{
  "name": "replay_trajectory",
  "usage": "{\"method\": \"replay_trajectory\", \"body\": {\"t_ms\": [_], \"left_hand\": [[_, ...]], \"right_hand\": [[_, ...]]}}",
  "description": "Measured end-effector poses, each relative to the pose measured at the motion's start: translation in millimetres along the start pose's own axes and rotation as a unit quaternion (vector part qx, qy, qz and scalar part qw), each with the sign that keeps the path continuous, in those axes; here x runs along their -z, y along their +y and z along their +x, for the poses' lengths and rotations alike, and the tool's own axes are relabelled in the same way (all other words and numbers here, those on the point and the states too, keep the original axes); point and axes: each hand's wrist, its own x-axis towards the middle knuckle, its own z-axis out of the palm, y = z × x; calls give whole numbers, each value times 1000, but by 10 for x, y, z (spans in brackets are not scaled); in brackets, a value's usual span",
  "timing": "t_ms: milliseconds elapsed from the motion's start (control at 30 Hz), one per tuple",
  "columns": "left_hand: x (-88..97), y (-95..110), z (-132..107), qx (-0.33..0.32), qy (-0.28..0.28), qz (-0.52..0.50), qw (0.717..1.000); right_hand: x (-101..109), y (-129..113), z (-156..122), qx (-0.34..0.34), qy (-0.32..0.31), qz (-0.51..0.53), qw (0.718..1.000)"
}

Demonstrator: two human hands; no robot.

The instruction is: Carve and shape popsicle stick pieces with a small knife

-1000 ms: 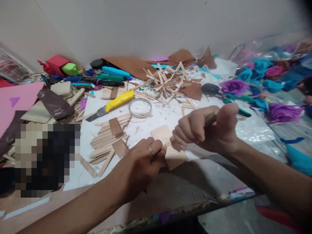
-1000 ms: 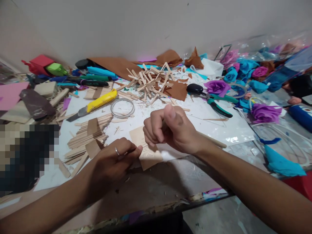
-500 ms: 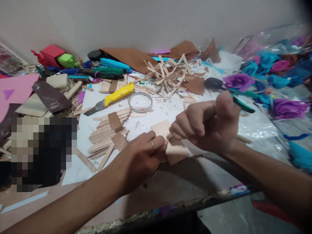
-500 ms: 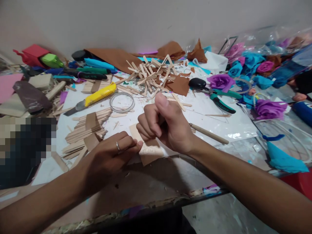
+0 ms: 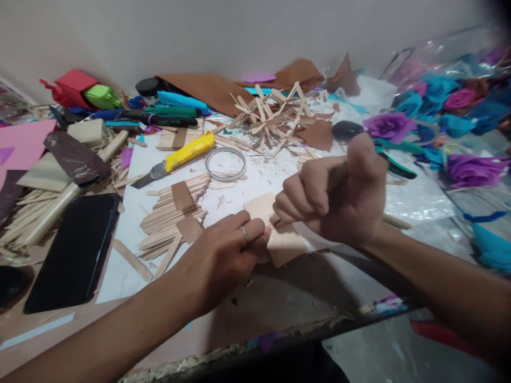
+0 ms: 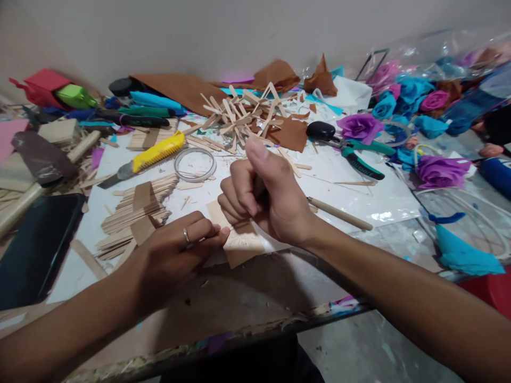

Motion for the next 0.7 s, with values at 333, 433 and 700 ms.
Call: {"method": "replay_trajectory", "body": {"t_ms": [333,433,700], "left_hand": [[20,4,13,-10,4,21,1000],[22,18,16,5,-2,8,1000],[-15,24,9,23,16,-27,999]], "right_hand": [[21,-44,-7,-17,-6,-12,1000],[13,-63,-13,-27,-6,-15,1000],[-55,-78,-30,-20,12,-21,999]]}}
